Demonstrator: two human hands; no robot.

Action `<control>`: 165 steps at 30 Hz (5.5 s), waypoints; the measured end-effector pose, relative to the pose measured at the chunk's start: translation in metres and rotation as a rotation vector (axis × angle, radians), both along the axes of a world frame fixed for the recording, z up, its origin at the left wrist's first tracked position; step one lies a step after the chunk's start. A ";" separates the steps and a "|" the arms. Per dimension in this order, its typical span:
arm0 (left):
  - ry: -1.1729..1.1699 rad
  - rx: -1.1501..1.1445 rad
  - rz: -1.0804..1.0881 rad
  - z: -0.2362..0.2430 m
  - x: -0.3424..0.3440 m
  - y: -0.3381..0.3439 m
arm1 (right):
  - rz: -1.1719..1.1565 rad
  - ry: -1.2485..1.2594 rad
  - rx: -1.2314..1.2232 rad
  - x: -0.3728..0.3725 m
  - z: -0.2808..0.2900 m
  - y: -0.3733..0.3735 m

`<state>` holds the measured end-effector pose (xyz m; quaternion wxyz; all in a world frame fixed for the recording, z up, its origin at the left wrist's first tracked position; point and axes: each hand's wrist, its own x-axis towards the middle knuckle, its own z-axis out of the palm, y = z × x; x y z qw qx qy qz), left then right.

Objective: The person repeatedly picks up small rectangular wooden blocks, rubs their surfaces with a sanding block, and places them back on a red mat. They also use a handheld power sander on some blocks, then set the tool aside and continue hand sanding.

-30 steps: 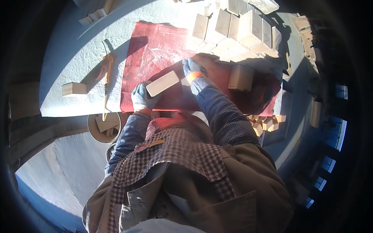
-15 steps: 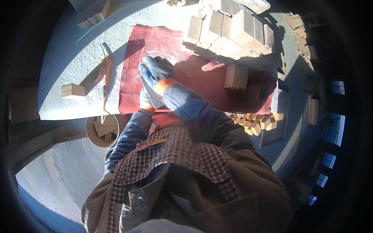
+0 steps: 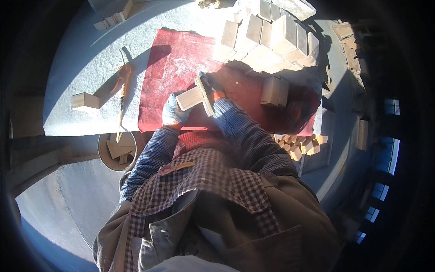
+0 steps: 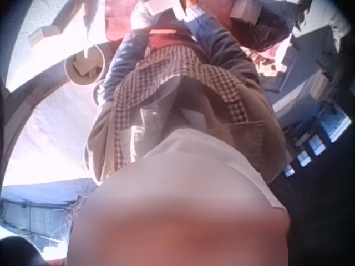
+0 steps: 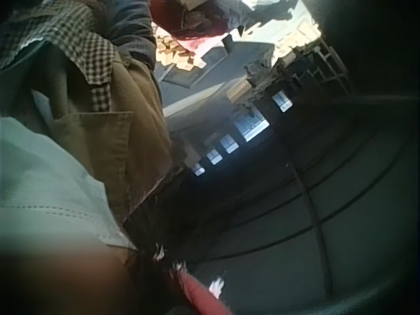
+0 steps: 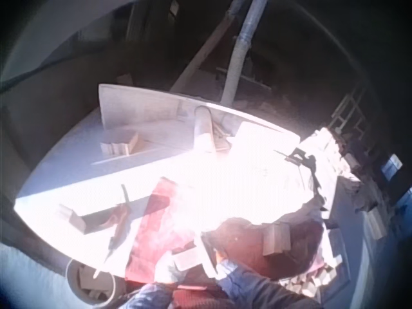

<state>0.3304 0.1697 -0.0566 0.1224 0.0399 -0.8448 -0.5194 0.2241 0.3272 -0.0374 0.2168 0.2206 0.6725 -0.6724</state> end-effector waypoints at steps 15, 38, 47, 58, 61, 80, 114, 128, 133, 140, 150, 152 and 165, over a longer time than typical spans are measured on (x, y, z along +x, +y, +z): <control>-0.197 -0.325 -0.072 0.086 -0.016 -0.004 | 0.414 0.617 0.940 0.033 0.108 -0.044; 0.241 -0.359 0.098 0.011 0.025 -0.040 | 0.691 0.706 1.165 0.008 0.077 -0.063; -0.101 -0.550 0.048 -0.005 0.019 -0.037 | 0.954 0.892 1.044 0.059 0.071 -0.108; 0.097 -0.587 0.048 0.075 -0.004 -0.013 | 0.284 0.131 1.134 0.021 0.010 0.068; -0.310 -0.729 -0.258 0.085 -0.022 -0.006 | 0.204 0.221 0.919 0.010 0.016 0.066; -0.105 0.158 -0.072 0.020 -0.001 -0.003 | 0.541 0.701 1.291 0.020 0.121 -0.067; -0.070 -0.502 0.266 0.016 0.022 -0.008 | 0.839 0.731 1.409 -0.044 0.065 -0.070; 0.052 -0.522 0.305 0.020 0.017 -0.008 | 0.543 0.497 1.077 -0.051 0.035 -0.021; 0.083 -0.519 0.255 0.017 0.019 -0.013 | 0.253 0.264 0.459 0.036 0.011 0.020; -0.323 0.830 -0.294 0.023 -0.001 0.029 | 0.118 0.184 -0.232 0.101 -0.013 0.060; -0.304 0.066 -0.540 0.086 -0.059 0.194 | 0.034 -0.003 0.745 0.147 0.021 0.142; -0.320 -0.023 -0.493 0.086 -0.069 0.227 | -0.018 0.031 0.595 0.145 0.018 0.128; 0.103 0.184 -0.105 0.096 -0.122 0.025 | 0.709 0.865 1.256 -0.001 0.005 -0.033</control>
